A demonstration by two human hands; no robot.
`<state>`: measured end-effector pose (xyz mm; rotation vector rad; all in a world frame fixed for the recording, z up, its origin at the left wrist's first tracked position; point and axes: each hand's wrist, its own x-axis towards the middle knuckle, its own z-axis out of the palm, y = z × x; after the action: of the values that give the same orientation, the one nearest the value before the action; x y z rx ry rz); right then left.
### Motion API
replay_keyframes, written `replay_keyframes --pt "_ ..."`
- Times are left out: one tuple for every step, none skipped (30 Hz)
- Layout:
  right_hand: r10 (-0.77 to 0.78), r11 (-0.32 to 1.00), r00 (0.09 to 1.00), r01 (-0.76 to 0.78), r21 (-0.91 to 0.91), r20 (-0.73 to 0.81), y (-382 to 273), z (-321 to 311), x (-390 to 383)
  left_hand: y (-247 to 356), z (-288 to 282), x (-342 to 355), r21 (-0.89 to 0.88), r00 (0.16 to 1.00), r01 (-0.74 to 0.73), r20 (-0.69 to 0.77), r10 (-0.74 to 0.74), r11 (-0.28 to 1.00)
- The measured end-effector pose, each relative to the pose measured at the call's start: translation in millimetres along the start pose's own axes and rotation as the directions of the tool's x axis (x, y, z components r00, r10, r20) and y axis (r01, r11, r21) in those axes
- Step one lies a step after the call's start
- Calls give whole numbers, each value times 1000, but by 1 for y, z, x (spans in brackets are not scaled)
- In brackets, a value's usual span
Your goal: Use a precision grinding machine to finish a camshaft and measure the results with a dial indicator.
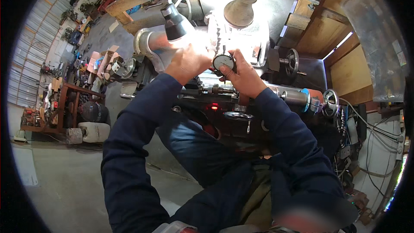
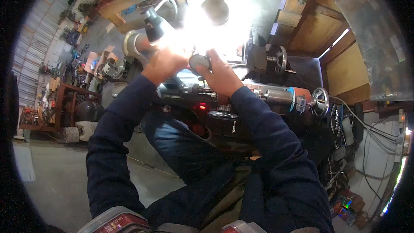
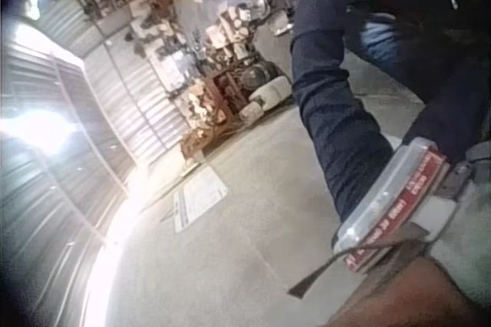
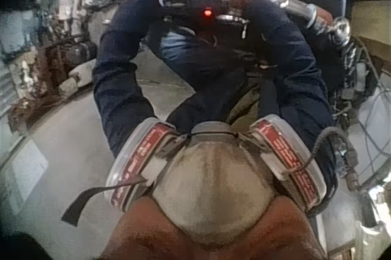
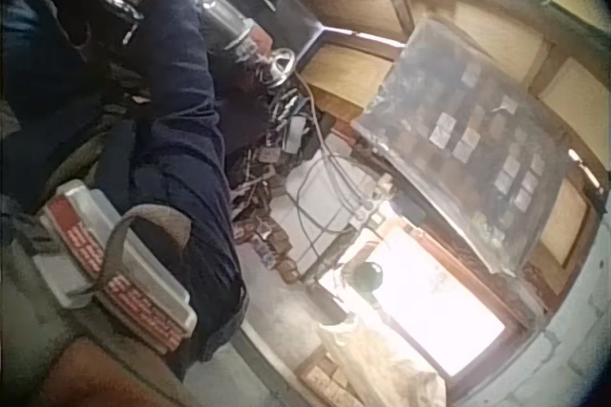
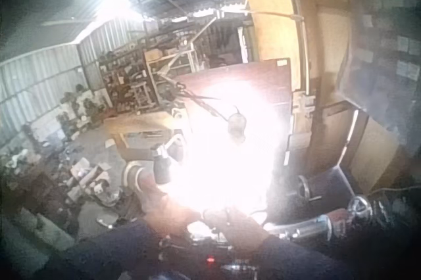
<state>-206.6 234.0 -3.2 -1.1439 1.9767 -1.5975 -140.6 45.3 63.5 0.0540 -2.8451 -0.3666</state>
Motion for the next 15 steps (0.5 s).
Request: replay_keyframes --pt "-17 1000 1000 17 6 -3 1 1 1 2 2 -1 7 1000 -9 -25 9 1000" --pt "-24 1000 1000 24 11 -8 1 1 1 4 4 -2 -3 998 -23 -50 23 1000" --pt "-31 999 999 32 16 -13 1 1 2 2 0 1 30 998 -25 54 23 999" --pt "-31 999 999 31 12 -9 1 1 2 0 -2 4 88 999 -47 25 45 995" --pt "-30 999 1000 31 10 -5 0 1 1 -4 -8 6 150 980 -176 115 160 973" --pt "-29 999 1000 29 16 -9 -1 1 0 -7 -12 8 199 941 -305 211 263 931" --pt "-32 999 999 32 9 -7 -3 -1 0 -8 -14 10 276 895 -428 257 363 861" --pt "-34 999 999 34 2 -3 -5 -2 -1 -7 -13 11 279 894 -431 261 364 858" --pt "-36 999 999 36 7 -5 -8 -3 -2 -5 -10 11 254 929 -357 200 312 899" --pt "-14 1000 1000 14 -1 -5 -10 -3 -3 -3 -6 11 223 956 -283 140 257 933" --pt "-4 1000 1000 4 9 -18 -12 -4 -3 2 0 7 54 987 -152 59 148 987" --pt "14 1000 1000 -14 -4 -11 -14 -5 -4 3 3 7 54 986 -154 67 151 987" --pt "-8 999 1000 7 -32 -25 -15 -5 -4 3 4 5 119 982 -190 17 190 975" --pt "-16 999 999 14 -47 -42 -16 -5 -4 3 4 4 173 981 -192 3 195 966" --pt "35 999 999 -35 4 -25 -16 -5 -3 -1 0 3 380 956 -292 152 252 878"
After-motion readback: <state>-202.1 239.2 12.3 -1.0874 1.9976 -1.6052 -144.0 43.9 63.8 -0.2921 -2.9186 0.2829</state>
